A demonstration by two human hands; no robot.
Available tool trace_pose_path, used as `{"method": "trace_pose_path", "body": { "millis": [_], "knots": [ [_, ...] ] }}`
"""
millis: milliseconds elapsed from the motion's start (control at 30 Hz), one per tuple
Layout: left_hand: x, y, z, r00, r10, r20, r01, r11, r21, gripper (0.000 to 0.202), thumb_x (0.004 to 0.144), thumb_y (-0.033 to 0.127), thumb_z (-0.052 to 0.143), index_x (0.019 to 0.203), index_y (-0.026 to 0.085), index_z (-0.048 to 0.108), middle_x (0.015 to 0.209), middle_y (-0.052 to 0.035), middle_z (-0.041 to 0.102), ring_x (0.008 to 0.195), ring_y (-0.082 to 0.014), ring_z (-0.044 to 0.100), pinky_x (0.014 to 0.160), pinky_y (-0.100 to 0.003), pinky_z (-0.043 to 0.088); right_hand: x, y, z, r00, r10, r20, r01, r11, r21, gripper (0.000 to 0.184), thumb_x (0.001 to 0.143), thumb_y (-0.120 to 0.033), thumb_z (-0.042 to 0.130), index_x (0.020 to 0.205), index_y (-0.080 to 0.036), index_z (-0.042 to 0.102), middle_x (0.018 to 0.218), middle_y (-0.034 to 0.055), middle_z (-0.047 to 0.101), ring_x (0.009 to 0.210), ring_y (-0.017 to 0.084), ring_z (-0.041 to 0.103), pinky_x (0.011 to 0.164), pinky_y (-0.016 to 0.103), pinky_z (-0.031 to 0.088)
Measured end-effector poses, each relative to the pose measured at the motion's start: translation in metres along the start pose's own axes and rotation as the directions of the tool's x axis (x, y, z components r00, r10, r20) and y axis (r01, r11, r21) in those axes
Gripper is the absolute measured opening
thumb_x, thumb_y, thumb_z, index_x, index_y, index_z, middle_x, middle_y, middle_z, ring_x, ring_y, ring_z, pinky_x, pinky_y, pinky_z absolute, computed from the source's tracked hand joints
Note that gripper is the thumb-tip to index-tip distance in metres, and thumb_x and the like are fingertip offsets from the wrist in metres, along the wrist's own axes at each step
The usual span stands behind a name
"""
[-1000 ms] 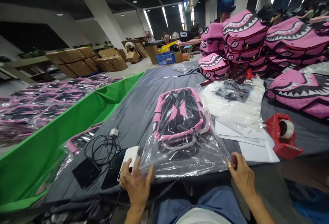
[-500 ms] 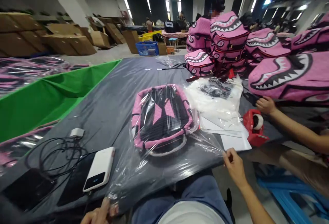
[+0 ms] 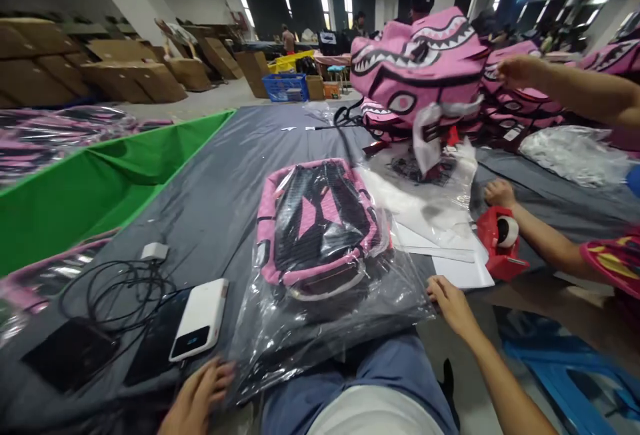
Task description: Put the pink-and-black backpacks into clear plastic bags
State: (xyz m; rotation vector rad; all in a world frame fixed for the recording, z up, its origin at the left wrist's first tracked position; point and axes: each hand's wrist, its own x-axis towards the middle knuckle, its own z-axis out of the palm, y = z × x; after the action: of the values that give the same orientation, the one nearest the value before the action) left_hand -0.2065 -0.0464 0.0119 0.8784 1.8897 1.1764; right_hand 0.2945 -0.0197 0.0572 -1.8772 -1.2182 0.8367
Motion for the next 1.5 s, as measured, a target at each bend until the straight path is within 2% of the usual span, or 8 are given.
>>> {"method": "trace_pose_path", "body": {
  "millis": [433, 767, 900, 967, 1100, 1200, 1267, 1500],
  "knots": [
    [0.001, 0.04, 0.047, 0.992, 0.084, 0.095, -0.093, 0.992, 0.09, 0.067, 0.076, 0.088, 0.041, 0.066, 0.023, 0.053, 0.057, -0.0002, 0.06, 0.051, -0.0174, 0.058, 0.054, -0.029, 0.047, 0.028, -0.026, 0.023, 0.992, -0.128, 0.002, 0.123, 0.95, -0.287, 0.059, 0.084, -0.082, 0.032, 0.063, -0.028, 0.045, 0.046, 0.0021, 0.056, 0.041, 0.021, 0.056, 0.048, 0.032, 0.043],
    [0.025, 0.037, 0.032, 0.984, -0.084, 0.159, 0.117, 0.97, -0.214, 0.064, 0.062, 0.085, 0.065, 0.069, 0.024, 0.047, 0.041, 0.0099, 0.04, 0.031, -0.0096, 0.033, 0.036, -0.023, 0.029, 0.045, -0.007, 0.014, 0.983, 0.127, 0.129, -0.159, 0.947, 0.279, 0.064, 0.069, -0.085, 0.061, 0.079, -0.022, 0.059, 0.047, -0.0051, 0.044, 0.036, 0.012, 0.036, 0.035, 0.026, 0.03],
    [0.023, 0.009, 0.001, 0.97, 0.228, 0.082, -0.231, 0.973, 0.021, 0.056, 0.084, 0.068, 0.06, 0.112, 0.02, 0.061, 0.078, -0.0032, 0.074, 0.053, -0.0181, 0.064, 0.055, -0.03, 0.053, 0.031, 0.019, 0.003, 0.994, -0.076, -0.082, 0.087, 0.987, 0.135, 0.068, 0.076, -0.075, 0.064, 0.114, -0.02, 0.059, 0.074, 0.0031, 0.064, 0.052, 0.018, 0.058, 0.044, 0.03, 0.048],
    [0.025, -0.004, -0.014, 0.815, 0.568, 0.114, -0.568, 0.746, 0.349, 0.039, 0.093, 0.049, 0.058, 0.122, 0.024, 0.064, 0.108, -0.0091, 0.076, 0.087, -0.0233, 0.074, 0.084, -0.037, 0.057, 0.022, 0.031, -0.002, 0.923, -0.346, -0.17, 0.32, 0.934, -0.158, 0.058, 0.084, -0.064, 0.064, 0.122, -0.021, 0.06, 0.099, 0.0107, 0.069, 0.077, 0.023, 0.069, 0.066, 0.036, 0.06],
    [0.029, -0.014, -0.019, 0.295, 0.883, 0.366, -0.85, 0.067, 0.523, 0.035, 0.097, 0.016, 0.055, 0.123, 0.034, 0.069, 0.128, -0.0046, 0.072, 0.125, -0.021, 0.063, 0.117, -0.04, 0.037, 0.016, 0.041, -0.009, 0.655, -0.743, -0.138, 0.622, 0.633, -0.46, 0.022, 0.093, -0.04, 0.064, 0.109, -0.027, 0.072, 0.108, 0.009, 0.072, 0.099, 0.024, 0.07, 0.089, 0.038, 0.06],
    [0.033, -0.008, -0.013, 0.155, 0.868, 0.471, -0.927, -0.037, 0.373, 0.043, 0.1, 0.011, 0.044, 0.131, 0.032, 0.066, 0.124, -0.0024, 0.074, 0.127, -0.0185, 0.061, 0.119, -0.038, 0.034, 0.022, 0.032, -0.015, 0.569, -0.82, -0.052, 0.76, 0.549, -0.348, 0.021, 0.097, -0.03, 0.059, 0.108, -0.031, 0.076, 0.108, 0.0061, 0.075, 0.101, 0.023, 0.071, 0.091, 0.037, 0.059],
    [0.037, -0.003, -0.013, 0.213, 0.845, 0.49, -0.952, 0.067, 0.299, 0.04, 0.102, 0.015, 0.044, 0.131, 0.03, 0.066, 0.122, -0.002, 0.075, 0.121, -0.018, 0.065, 0.113, -0.035, 0.042, 0.026, 0.021, -0.019, 0.631, -0.776, -0.008, 0.759, 0.62, -0.198, 0.022, 0.099, -0.034, 0.057, 0.108, -0.031, 0.077, 0.107, 0.005, 0.076, 0.1, 0.023, 0.072, 0.091, 0.036, 0.058],
    [0.033, 0.012, -0.011, 0.729, 0.663, 0.167, -0.684, 0.715, 0.146, 0.039, 0.102, 0.046, 0.044, 0.113, 0.028, 0.076, 0.12, -0.0024, 0.075, 0.12, -0.0226, 0.066, 0.108, -0.035, 0.052, 0.035, -0.018, 0.022, 0.848, -0.411, -0.334, 0.497, 0.834, 0.238, 0.049, 0.092, -0.067, 0.057, 0.079, -0.022, 0.073, 0.089, 0.0079, 0.075, 0.087, 0.025, 0.07, 0.083, 0.036, 0.057]
  ]
}}
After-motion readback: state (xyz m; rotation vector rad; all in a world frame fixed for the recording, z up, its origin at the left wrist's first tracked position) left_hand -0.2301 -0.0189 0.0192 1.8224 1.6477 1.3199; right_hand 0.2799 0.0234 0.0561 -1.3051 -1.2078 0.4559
